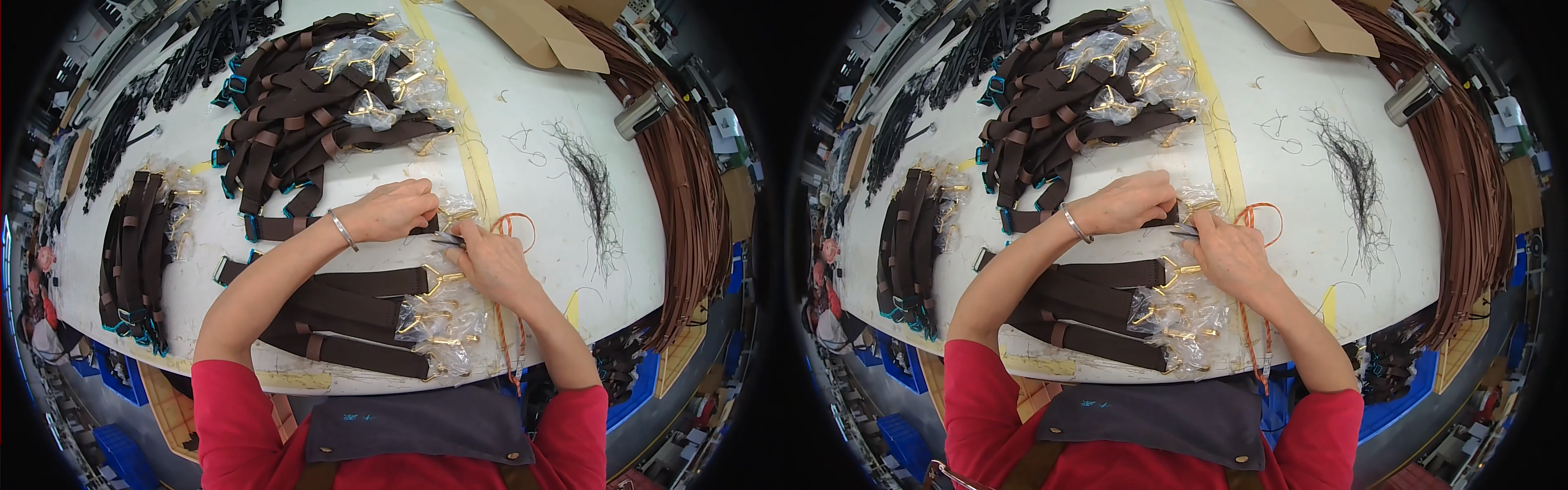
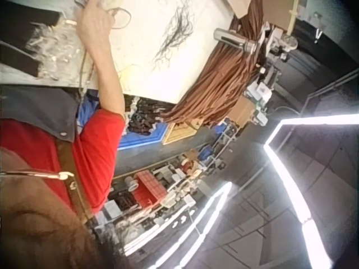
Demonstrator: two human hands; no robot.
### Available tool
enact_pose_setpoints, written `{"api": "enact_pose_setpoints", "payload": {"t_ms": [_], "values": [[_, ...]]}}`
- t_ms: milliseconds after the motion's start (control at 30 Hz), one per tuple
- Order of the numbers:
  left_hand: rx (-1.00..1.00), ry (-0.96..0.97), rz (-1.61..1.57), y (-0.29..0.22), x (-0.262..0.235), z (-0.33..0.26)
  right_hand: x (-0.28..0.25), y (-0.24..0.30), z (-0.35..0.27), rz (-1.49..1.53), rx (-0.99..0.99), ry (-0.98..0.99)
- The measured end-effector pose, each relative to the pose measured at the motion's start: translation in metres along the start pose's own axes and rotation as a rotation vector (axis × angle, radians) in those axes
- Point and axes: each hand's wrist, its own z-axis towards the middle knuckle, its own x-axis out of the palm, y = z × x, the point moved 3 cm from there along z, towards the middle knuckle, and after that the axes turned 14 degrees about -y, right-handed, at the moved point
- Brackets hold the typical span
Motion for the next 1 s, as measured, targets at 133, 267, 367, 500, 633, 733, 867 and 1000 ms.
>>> {"api": "enact_pose_setpoints", "payload": {"t_ms": [133, 267, 367, 500, 633, 733, 867, 1000], "values": [[0.100, -0.066, 0.072, -0.002, 0.004, -0.001, 0.005, -0.004, 0.001, 0.041, 0.003, -0.050], [0.002, -0.059, 0.003, -0.003, 0.011, -0.004, 0.006, -0.003, -0.001, 0.070, -0.069, -0.146], [-0.118, -0.071, -0.137, -0.004, 0.010, -0.003, 0.009, -0.002, -0.001, 0.046, -0.059, -0.136], [-0.300, -0.078, -0.347, -0.006, 0.006, -0.002, 0.010, -0.002, 0.001, 0.052, -0.085, -0.171], [-0.319, -0.089, -0.430, -0.003, 0.007, -0.003, 0.011, -0.002, 0.001, 0.018, -0.102, -0.191], [-0.319, -0.099, -0.436, -0.004, 0.008, -0.002, 0.010, 0.001, 0.003, -0.036, -0.124, -0.204], [-0.341, -0.098, -0.458, -0.004, 0.008, -0.002, 0.010, 0.003, 0.003, -0.055, -0.147, -0.195], [-0.354, -0.095, -0.469, -0.005, 0.010, -0.001, 0.009, 0.001, 0.004, -0.029, -0.157, -0.214]]}}
